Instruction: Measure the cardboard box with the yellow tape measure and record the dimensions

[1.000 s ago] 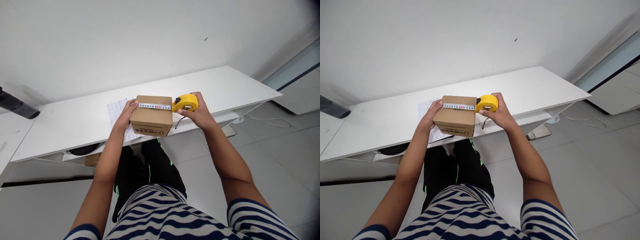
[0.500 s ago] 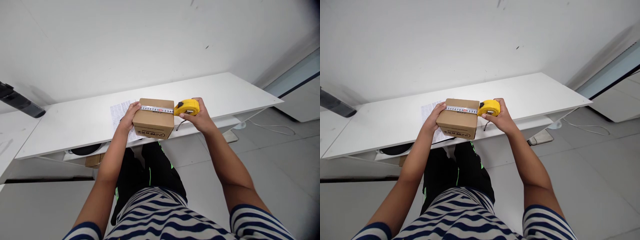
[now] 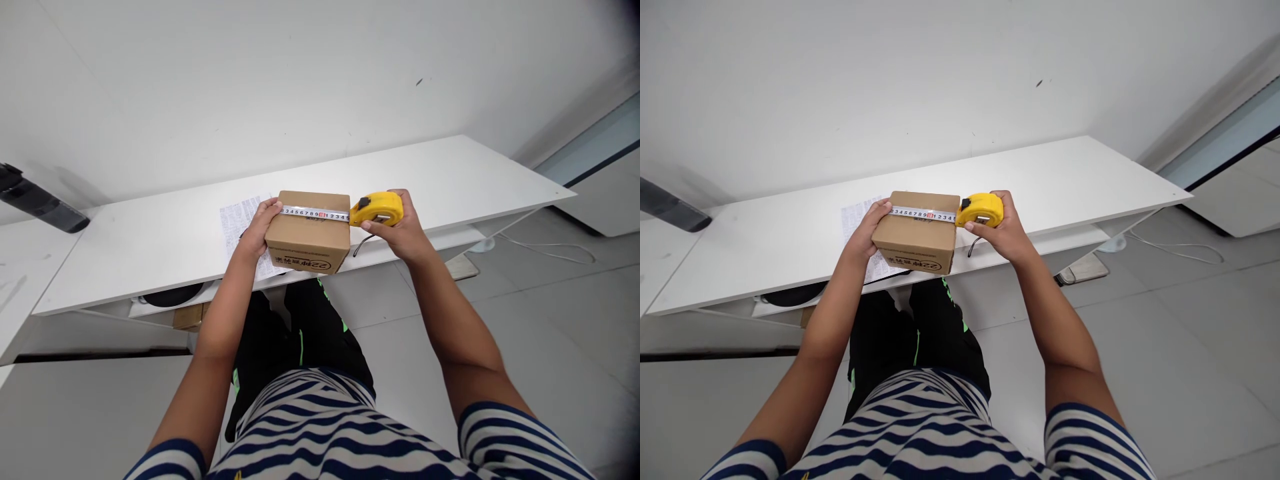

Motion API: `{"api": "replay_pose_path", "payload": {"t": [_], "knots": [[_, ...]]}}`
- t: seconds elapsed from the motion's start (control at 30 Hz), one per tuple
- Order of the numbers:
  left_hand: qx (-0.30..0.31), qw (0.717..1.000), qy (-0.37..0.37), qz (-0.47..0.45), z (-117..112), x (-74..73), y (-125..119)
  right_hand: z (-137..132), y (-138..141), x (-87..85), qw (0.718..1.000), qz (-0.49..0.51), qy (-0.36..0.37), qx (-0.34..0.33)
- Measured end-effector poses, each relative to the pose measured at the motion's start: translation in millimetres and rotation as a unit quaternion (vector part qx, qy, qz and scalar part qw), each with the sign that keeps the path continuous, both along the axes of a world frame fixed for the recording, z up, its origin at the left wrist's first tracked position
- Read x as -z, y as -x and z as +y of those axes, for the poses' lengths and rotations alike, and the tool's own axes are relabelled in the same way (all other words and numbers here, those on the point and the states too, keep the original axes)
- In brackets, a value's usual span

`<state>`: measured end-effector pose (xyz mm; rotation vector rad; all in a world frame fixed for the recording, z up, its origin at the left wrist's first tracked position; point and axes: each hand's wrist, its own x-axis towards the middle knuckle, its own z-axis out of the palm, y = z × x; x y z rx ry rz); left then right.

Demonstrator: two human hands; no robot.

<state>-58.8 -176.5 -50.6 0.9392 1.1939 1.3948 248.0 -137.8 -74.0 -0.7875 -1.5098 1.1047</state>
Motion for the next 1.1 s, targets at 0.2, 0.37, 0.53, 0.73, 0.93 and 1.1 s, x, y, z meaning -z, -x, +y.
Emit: {"api": "replay_pose_path", "payload": {"t": [0.2, 0.37, 0.53, 0.73, 0.93, 1.1], "knots": [[-0.005, 1.0, 0.003, 0.007, 0.9, 0.3, -0.4, 1.6, 1.3, 6.8, 1.0, 0.006, -0.021, 0.009], [0.006, 1.0, -0.002, 0.002, -1.7, -1.6, -0.5, 0.7, 1.0, 5.6, 0.999, 0.011, -0.022, 0.02], [0.005, 1.0, 0.009, 0.007, -1.3, -2.3, -0.4, -1.8, -2.2, 1.5, 1.0, 0.001, -0.015, 0.018], [0.006, 1.0, 0.002, 0.007, -0.4, -1.9, -1.0, -4.0, -3.8, -2.8, 1.0, -0.003, -0.016, 0.014], [0.004, 1.0, -0.005, 0.008, 1.7, 1.4, -0.1, -6.7, -10.9, -14.3, 0.999, -0.019, -0.033, 0.02], [0.006, 1.0, -0.005, 0.007, 3.1, 2.4, 0.3, -8.5, -15.2, -9.0, 0.999, -0.008, -0.029, 0.028]]}}
